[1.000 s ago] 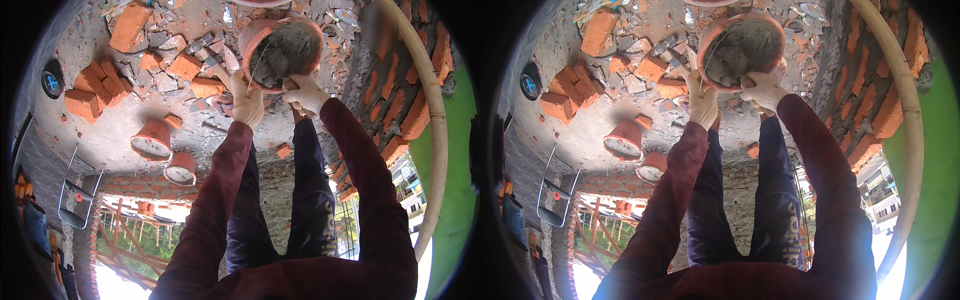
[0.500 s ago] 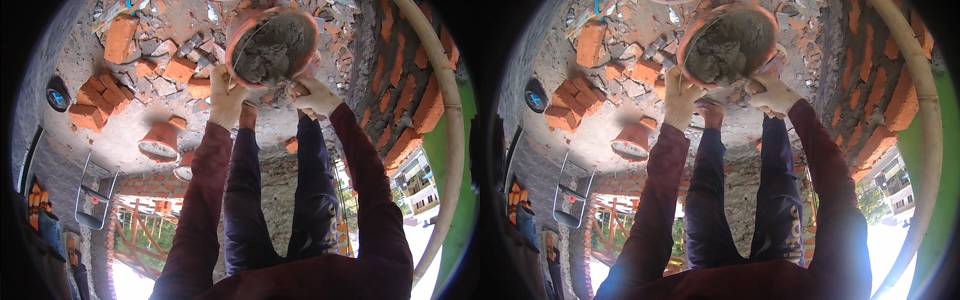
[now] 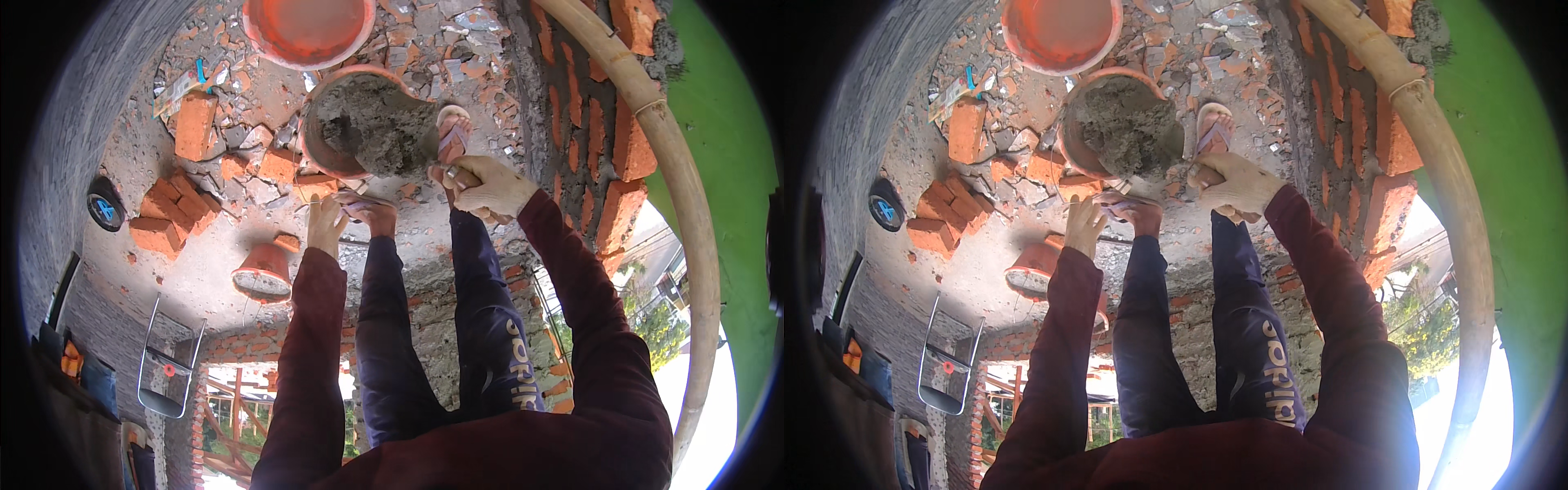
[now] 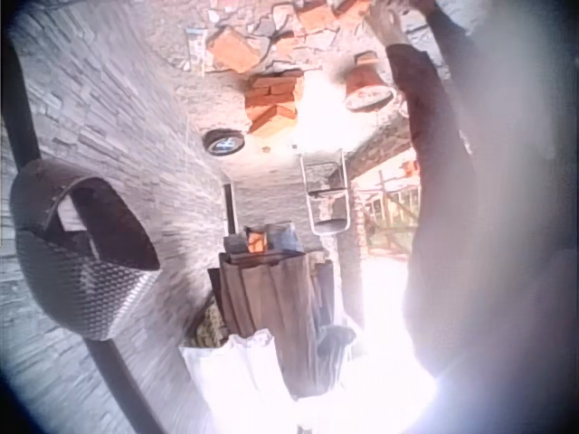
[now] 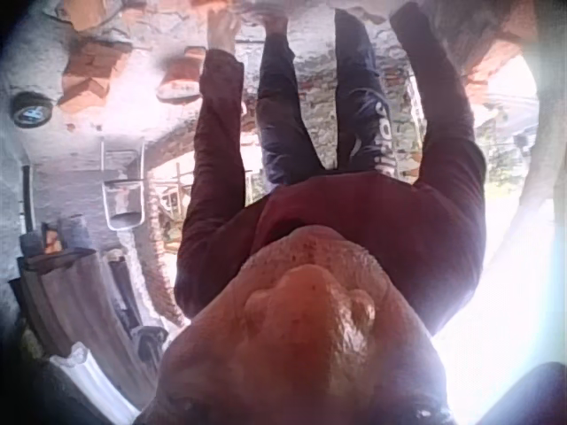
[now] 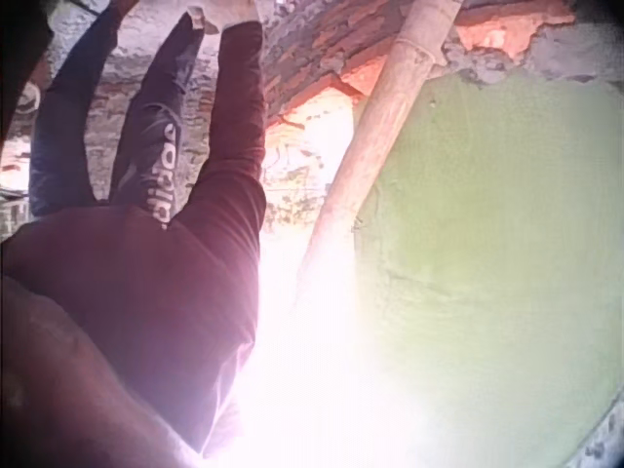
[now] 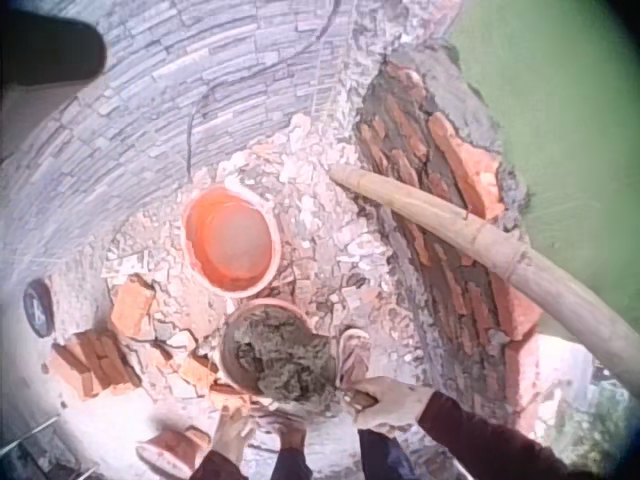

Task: The person scoops mortar from a bucket with a trowel, spreads it on a brick, and places the brick onto a partially built wall. The person repeats this process, adjusting bricks and applying mortar to build up the wall.

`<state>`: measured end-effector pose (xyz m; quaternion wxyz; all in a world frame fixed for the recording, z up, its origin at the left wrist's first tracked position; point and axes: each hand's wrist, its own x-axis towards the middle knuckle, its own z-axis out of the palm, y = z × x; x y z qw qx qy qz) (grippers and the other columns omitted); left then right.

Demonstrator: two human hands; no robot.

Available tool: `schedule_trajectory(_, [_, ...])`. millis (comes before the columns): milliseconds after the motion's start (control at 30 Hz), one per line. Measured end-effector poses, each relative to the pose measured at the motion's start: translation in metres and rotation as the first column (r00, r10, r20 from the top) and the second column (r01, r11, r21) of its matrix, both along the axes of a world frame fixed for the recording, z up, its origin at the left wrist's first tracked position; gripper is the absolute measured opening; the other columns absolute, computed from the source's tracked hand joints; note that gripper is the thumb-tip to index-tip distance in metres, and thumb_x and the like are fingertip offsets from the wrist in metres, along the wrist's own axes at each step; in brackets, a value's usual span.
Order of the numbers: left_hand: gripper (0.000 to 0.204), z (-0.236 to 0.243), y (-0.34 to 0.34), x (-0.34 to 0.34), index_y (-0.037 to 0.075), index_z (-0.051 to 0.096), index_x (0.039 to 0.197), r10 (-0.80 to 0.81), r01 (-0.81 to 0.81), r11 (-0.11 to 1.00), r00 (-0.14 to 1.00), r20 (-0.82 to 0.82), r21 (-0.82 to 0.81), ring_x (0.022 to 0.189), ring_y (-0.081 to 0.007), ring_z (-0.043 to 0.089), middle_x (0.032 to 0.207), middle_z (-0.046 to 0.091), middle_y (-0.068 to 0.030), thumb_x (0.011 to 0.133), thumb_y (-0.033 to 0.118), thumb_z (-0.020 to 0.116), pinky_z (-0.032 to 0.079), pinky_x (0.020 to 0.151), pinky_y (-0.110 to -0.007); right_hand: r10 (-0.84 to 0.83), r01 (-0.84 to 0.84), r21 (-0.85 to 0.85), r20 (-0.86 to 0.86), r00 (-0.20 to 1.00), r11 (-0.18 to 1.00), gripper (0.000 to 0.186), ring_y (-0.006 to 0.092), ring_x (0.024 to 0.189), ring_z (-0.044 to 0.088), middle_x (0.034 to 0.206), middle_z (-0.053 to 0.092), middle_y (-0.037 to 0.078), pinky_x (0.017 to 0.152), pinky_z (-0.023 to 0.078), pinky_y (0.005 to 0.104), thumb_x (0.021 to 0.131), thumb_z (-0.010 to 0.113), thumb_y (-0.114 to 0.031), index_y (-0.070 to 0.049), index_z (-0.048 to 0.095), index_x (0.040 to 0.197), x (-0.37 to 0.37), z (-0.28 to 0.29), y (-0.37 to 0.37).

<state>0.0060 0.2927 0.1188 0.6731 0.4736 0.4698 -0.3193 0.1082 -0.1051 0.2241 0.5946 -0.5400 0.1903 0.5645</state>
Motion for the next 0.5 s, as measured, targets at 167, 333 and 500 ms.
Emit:
schedule_trajectory(167, [0.084, 0.098, 0.01, -0.031, 0.016, 0.012, 0.17, -0.406, 0.416, 0.909, 0.899, -0.165, 0.025, 0.151, -0.0279, 0.04, 0.169, 0.031, -0.0151, 0.104, 0.029, 0.062, 0.04, 0.116, -0.045, -0.259, 0.259, -0.005, -0.046, 0.965, 0.966, 0.036, 0.0105, 0.049, 0.049, 0.069, 0.054, 0.003, 0.043, 0.039, 0.0294, 0.08, 0.069, -0.002, 0.004, 0.058, 0.114, 0.005, 0.141, -0.05])
schedule_trajectory(333, [0.09, 0.154, 0.027, -0.071, 0.017, 0.014, 0.17, -0.465, 0.46, 0.885, 0.87, -0.162, -0.07, 0.141, -0.0236, 0.047, 0.168, 0.033, -0.0121, 0.1, 0.026, 0.069, 0.035, 0.111, -0.046, -0.218, 0.253, -0.306, 0.144, 0.965, 0.918, 0.027, 0.0109, 0.05, 0.056, 0.065, 0.056, 0.0, 0.043, 0.045, 0.0294, 0.083, 0.072, -0.006, 0.0, 0.062, 0.107, 0.036, 0.304, -0.132])
schedule_trajectory(500, [0.089, 0.234, -0.015, -0.043, -0.002, 0.014, 0.166, -0.441, 0.436, 0.897, 0.882, -0.167, -0.071, 0.153, -0.0353, 0.033, 0.166, 0.026, -0.0317, 0.098, 0.006, 0.071, 0.037, 0.121, -0.042, -0.167, 0.278, -0.657, 0.227, 0.959, 0.701, 0.015, 0.0132, 0.059, 0.059, 0.067, 0.055, 0.005, 0.06, 0.051, 0.0322, 0.082, 0.069, -0.006, -0.004, 0.059, 0.094, 0.055, 0.384, -0.193])
